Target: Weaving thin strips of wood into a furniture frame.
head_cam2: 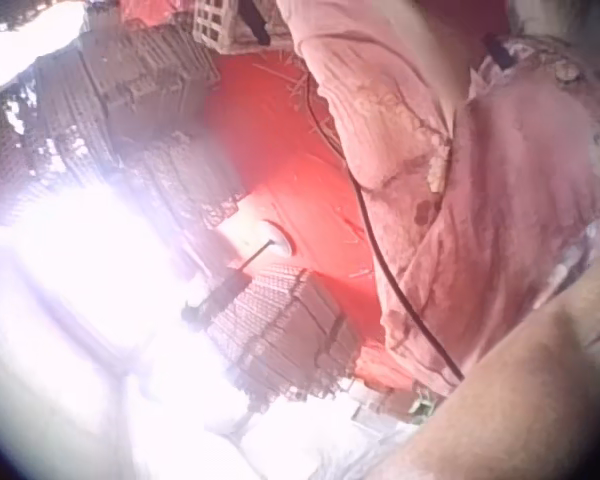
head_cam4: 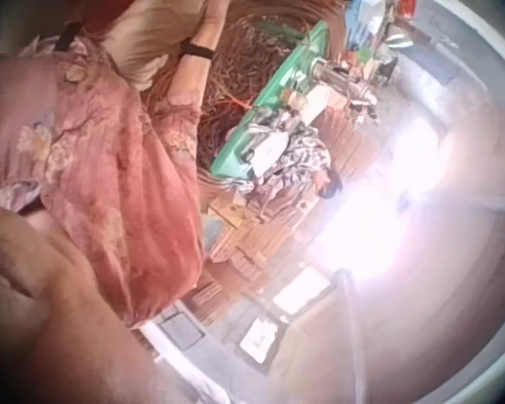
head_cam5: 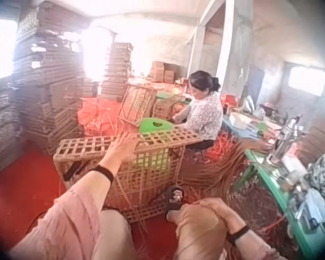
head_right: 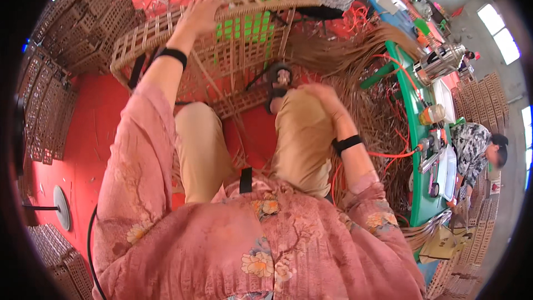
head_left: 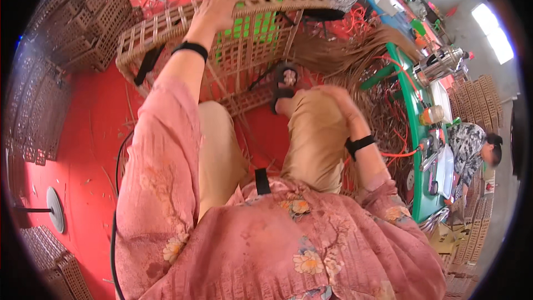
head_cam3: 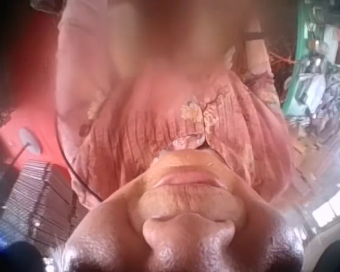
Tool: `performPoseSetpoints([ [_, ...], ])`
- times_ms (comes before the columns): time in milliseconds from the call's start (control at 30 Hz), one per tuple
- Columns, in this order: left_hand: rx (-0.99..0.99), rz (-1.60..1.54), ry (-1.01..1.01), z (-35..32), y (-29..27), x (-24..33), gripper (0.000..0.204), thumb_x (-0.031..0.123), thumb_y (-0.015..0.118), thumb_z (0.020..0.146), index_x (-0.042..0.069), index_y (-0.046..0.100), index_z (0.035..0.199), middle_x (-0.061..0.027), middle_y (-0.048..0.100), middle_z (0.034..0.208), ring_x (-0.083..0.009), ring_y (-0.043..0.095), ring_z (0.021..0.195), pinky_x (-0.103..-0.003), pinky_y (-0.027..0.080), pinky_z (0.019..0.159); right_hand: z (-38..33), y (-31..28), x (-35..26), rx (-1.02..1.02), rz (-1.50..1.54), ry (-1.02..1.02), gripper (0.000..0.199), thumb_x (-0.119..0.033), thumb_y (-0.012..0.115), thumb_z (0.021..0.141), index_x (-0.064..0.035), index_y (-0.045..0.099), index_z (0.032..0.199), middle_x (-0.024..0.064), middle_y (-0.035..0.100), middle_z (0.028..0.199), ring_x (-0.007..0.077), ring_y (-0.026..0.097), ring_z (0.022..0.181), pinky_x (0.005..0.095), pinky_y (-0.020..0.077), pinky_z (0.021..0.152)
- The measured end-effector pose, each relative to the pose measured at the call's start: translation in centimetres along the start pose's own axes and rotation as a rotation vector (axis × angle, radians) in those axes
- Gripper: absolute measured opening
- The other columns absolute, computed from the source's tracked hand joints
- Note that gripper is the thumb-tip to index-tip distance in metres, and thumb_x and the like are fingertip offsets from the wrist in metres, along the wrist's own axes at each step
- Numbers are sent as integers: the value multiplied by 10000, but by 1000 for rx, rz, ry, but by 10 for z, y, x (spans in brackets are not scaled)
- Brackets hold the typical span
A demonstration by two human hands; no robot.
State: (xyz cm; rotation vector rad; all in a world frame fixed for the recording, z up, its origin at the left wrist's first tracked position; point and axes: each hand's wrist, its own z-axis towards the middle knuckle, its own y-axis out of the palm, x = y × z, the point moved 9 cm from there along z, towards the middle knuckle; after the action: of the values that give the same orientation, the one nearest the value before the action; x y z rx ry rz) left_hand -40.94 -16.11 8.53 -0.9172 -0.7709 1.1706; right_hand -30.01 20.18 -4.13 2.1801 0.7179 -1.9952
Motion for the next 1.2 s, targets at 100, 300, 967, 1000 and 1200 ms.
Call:
performPoseSetpoints([
  [100,-2,-6,3,-4,-16,15,619,61,603,776,124,522,1386,-121,485,1419,-352,405,1369,-491,312,1164,-4,7,45,89,320,182,307,-284,632,915,-37,724,1073,44,735,1023,178,674,958,338,522,902],
  [300,0,-12,34,-5,-2,3,491,109,544,868,112,530,1358,-100,432,1488,-309,388,1386,-508,291,1173,51,11,107,-115,-490,-243,281,-241,533,946,-84,733,1065,116,724,1089,206,668,1041,341,511,937],
  [967,70,117,21,10,-17,8,640,56,755,745,132,537,1342,-135,568,1321,-323,551,1224,-468,426,1021,76,30,140,113,136,86,313,-303,641,890,-27,767,967,84,751,913,179,684,911,305,505,854],
  [1000,71,114,23,9,-18,10,645,54,754,745,133,535,1346,-135,565,1323,-325,545,1230,-473,423,1027,78,28,138,133,93,87,298,-294,629,896,-39,768,959,86,750,897,197,687,892,306,503,860],
  [1200,74,120,58,-19,-29,23,626,31,687,775,134,509,1367,-143,547,1320,-346,541,1216,-487,423,1020,76,49,103,72,-209,-171,325,-336,562,904,-83,765,926,109,735,985,268,648,1018,323,442,964],
])
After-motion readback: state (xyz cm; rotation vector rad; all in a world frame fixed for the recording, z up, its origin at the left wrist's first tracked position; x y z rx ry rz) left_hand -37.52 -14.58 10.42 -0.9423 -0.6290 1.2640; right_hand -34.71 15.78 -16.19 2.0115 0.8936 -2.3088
